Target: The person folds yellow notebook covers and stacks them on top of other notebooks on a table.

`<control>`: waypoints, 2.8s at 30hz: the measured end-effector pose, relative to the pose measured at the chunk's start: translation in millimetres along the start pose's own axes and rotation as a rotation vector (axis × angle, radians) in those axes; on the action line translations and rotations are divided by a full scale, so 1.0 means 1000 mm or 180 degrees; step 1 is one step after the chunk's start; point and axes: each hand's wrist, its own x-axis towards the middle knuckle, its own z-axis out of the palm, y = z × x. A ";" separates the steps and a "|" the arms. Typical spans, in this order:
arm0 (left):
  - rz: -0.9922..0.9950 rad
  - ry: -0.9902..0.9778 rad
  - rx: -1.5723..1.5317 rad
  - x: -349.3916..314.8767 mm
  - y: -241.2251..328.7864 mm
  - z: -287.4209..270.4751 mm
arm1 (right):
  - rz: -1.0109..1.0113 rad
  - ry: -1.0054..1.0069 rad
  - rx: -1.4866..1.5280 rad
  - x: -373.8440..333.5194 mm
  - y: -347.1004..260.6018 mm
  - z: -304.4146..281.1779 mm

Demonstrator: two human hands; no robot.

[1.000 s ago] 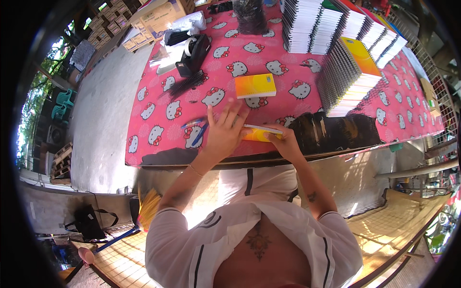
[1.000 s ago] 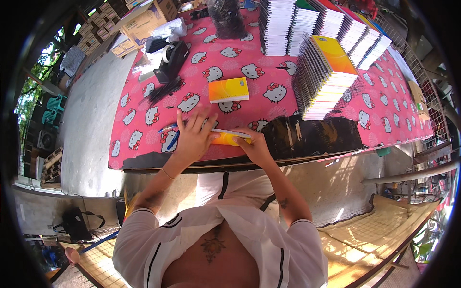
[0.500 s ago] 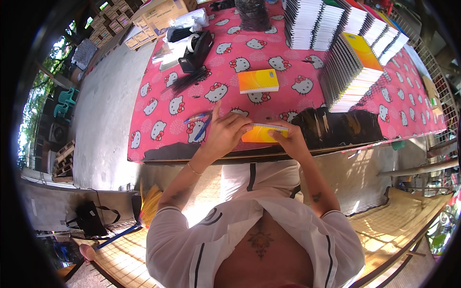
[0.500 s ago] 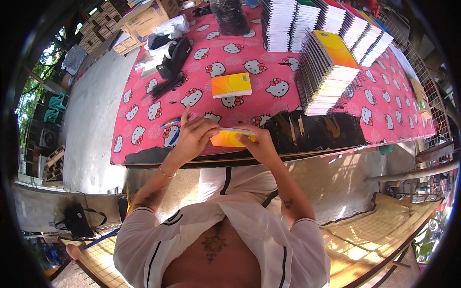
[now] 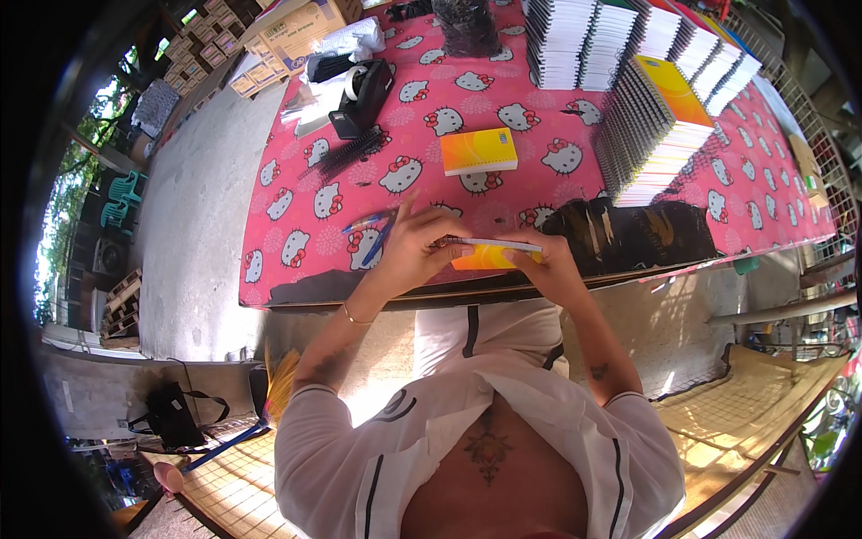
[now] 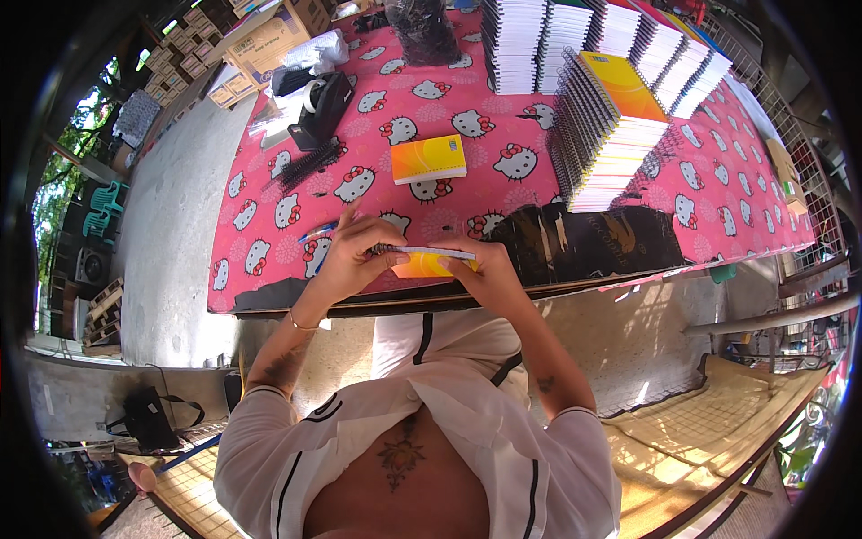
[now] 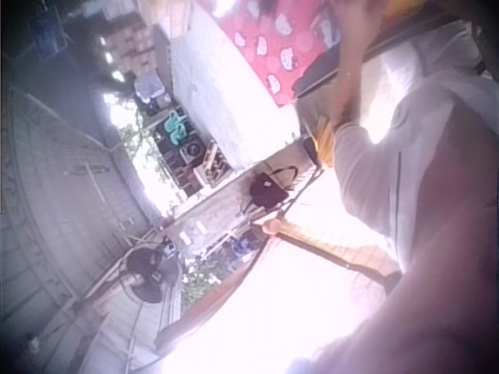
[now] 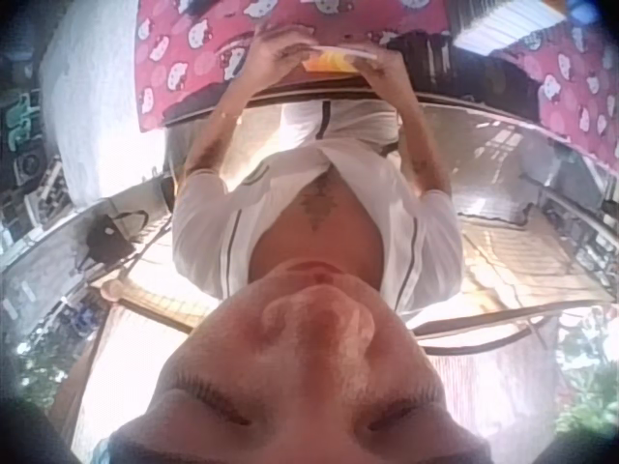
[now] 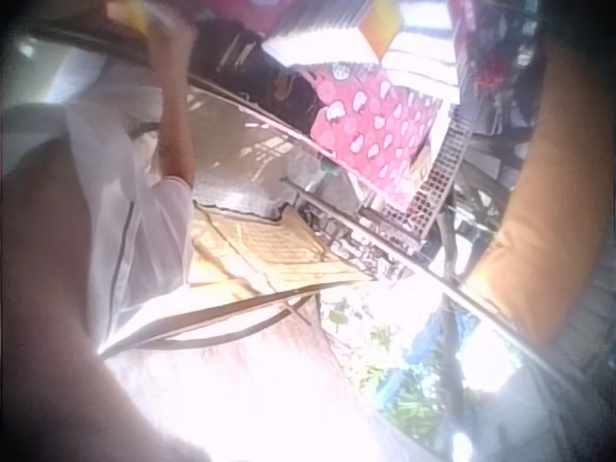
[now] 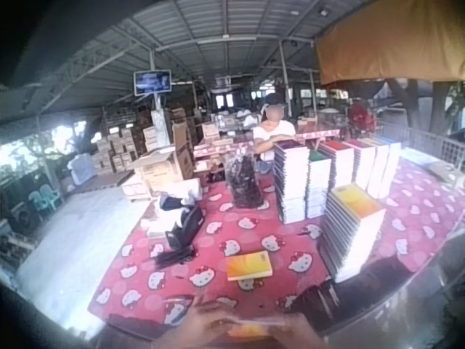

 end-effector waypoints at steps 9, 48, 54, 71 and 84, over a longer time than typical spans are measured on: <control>-0.0108 -0.0073 0.2086 -0.047 0.036 0.070 | 0.0574 0.0631 0.0653 -0.001 0.027 0.018; -0.0300 0.0026 0.1787 -0.009 -0.001 0.046 | 0.0582 0.0025 0.0403 0.008 0.062 0.008; -0.0419 0.0077 0.1753 -0.048 0.013 0.075 | 0.0340 0.0316 0.0223 0.004 0.066 0.018; -0.0678 0.0280 0.2499 -0.092 -0.086 -0.017 | -0.0387 0.0982 -0.0533 -0.005 0.047 0.026; -0.0941 0.0723 0.1003 -0.046 0.053 0.054 | -0.0771 0.1237 -0.1361 -0.008 0.048 0.039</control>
